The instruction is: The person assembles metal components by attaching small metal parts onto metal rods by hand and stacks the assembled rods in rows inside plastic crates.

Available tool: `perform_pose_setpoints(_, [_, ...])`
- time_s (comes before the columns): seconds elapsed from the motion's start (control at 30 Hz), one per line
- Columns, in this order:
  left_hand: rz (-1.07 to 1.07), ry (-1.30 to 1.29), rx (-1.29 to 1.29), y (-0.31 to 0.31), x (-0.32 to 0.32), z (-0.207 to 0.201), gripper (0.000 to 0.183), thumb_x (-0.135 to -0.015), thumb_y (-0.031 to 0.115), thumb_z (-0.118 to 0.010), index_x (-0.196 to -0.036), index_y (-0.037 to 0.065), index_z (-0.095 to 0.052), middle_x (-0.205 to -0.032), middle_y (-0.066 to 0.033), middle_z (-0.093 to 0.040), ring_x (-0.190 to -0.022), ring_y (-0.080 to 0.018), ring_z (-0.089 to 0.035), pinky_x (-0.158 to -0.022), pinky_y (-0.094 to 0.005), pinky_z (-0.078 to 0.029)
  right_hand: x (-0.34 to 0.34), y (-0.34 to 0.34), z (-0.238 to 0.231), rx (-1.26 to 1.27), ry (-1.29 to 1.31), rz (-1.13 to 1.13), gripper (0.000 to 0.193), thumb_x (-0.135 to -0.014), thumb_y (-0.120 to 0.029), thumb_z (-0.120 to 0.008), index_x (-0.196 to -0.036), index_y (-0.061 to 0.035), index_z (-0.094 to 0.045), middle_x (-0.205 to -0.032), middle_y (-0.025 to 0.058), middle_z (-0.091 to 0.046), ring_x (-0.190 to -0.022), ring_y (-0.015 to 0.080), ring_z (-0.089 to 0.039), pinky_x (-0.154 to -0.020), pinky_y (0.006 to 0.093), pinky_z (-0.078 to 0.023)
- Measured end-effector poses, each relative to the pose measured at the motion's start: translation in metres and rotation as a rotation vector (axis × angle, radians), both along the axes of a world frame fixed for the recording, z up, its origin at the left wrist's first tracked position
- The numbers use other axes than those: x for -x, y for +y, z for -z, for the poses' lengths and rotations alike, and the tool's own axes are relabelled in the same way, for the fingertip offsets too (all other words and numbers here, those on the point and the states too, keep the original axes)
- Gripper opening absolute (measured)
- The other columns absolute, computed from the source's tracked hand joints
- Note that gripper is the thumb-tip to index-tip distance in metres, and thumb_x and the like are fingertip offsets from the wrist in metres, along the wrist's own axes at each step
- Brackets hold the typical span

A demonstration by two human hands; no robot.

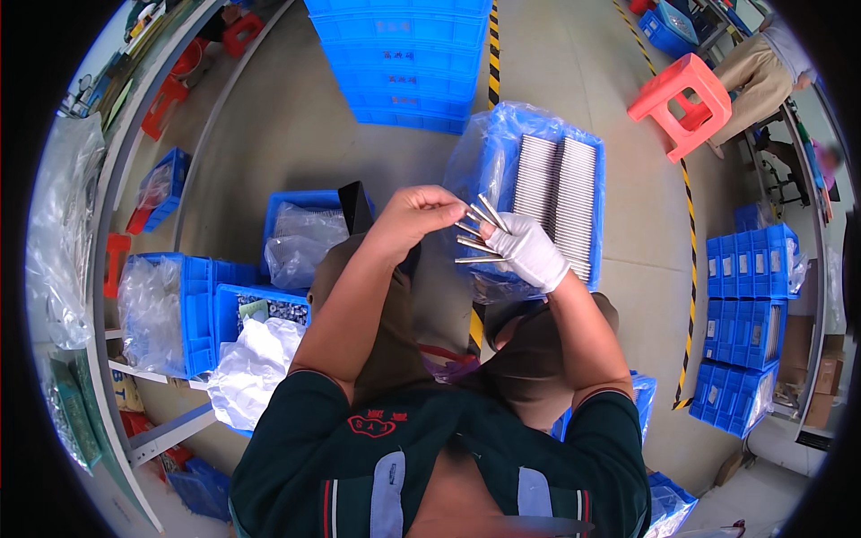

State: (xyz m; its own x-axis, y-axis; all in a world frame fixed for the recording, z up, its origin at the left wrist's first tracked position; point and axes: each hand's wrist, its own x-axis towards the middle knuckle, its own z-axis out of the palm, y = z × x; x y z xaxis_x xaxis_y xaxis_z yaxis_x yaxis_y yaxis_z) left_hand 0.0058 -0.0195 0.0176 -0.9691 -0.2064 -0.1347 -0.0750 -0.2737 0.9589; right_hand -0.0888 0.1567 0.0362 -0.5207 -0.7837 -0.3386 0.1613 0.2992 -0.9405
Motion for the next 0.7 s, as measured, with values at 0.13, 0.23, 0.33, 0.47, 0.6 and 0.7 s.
perform_pose_setpoints(0.13, [0.031, -0.025, 0.012, 0.0, -0.001, 0.002, 0.013, -0.08, 0.009, -0.063, -0.086, -0.002, -0.064, -0.084, -0.003, -0.06, -0.081, -0.009, -0.054, -0.075, -0.0234, -0.042, 0.0, -0.001, 0.002, -0.036, 0.049, -0.03, 0.03, -0.087, -0.028, -0.057, -0.074, -0.0012, -0.059, -0.056, -0.0043, -0.045, -0.049, 0.0035, -0.04, -0.043, 0.021, -0.033])
perform_pose_setpoints(0.23, [0.06, 0.026, 0.044, 0.001, -0.002, 0.002, 0.01, -0.079, 0.007, -0.063, -0.085, -0.001, -0.064, -0.083, -0.0012, -0.059, -0.077, -0.0075, -0.053, -0.071, -0.0221, -0.042, 0.0, -0.002, 0.01, -0.059, 0.152, -0.041, 0.031, -0.086, -0.029, -0.057, -0.075, 0.0, -0.06, -0.056, -0.0041, -0.045, -0.05, 0.004, -0.038, -0.044, 0.0216, -0.033])
perform_pose_setpoints(0.33, [0.032, 0.065, 0.152, 0.003, -0.003, 0.002, 0.01, -0.078, 0.007, -0.064, -0.085, 0.0, -0.064, -0.079, -0.0001, -0.058, -0.074, -0.0062, -0.053, -0.066, -0.0209, -0.042, -0.004, -0.004, 0.011, -0.033, 0.205, -0.025, 0.031, -0.086, -0.028, -0.058, -0.077, 0.0008, -0.06, -0.056, -0.004, -0.045, -0.051, 0.0047, -0.037, -0.045, 0.0223, -0.033])
perform_pose_setpoints(0.47, [0.062, -0.053, 0.1, 0.001, -0.004, -0.001, 0.012, -0.078, 0.01, -0.065, -0.086, 0.001, -0.064, -0.075, 0.0002, -0.059, -0.071, -0.0055, -0.052, -0.064, -0.0203, -0.042, -0.005, -0.004, 0.008, -0.064, 0.114, -0.019, 0.03, -0.086, -0.028, -0.058, -0.076, 0.0006, -0.06, -0.056, -0.0038, -0.044, -0.051, 0.0047, -0.037, -0.044, 0.0225, -0.033])
perform_pose_setpoints(0.6, [-0.013, -0.026, -0.007, -0.003, -0.005, -0.002, 0.014, -0.079, 0.01, -0.064, -0.089, -0.001, -0.064, -0.08, -0.0018, -0.062, -0.073, -0.0058, -0.055, -0.066, -0.0192, -0.044, -0.004, -0.004, 0.007, -0.081, 0.093, -0.055, 0.03, -0.086, -0.028, -0.058, -0.076, 0.0001, -0.059, -0.055, -0.0037, -0.044, -0.049, 0.0049, -0.038, -0.044, 0.0226, -0.033])
perform_pose_setpoints(0.7, [0.039, -0.055, 0.009, -0.003, -0.004, 0.002, 0.015, -0.08, 0.01, -0.063, -0.09, -0.001, -0.064, -0.081, -0.0024, -0.062, -0.075, -0.0065, -0.056, -0.069, -0.0197, -0.044, -0.006, -0.005, 0.003, -0.09, 0.04, -0.087, 0.03, -0.086, -0.029, -0.058, -0.075, -0.0006, -0.059, -0.055, -0.0035, -0.044, -0.047, 0.0051, -0.039, -0.043, 0.0228, -0.033])
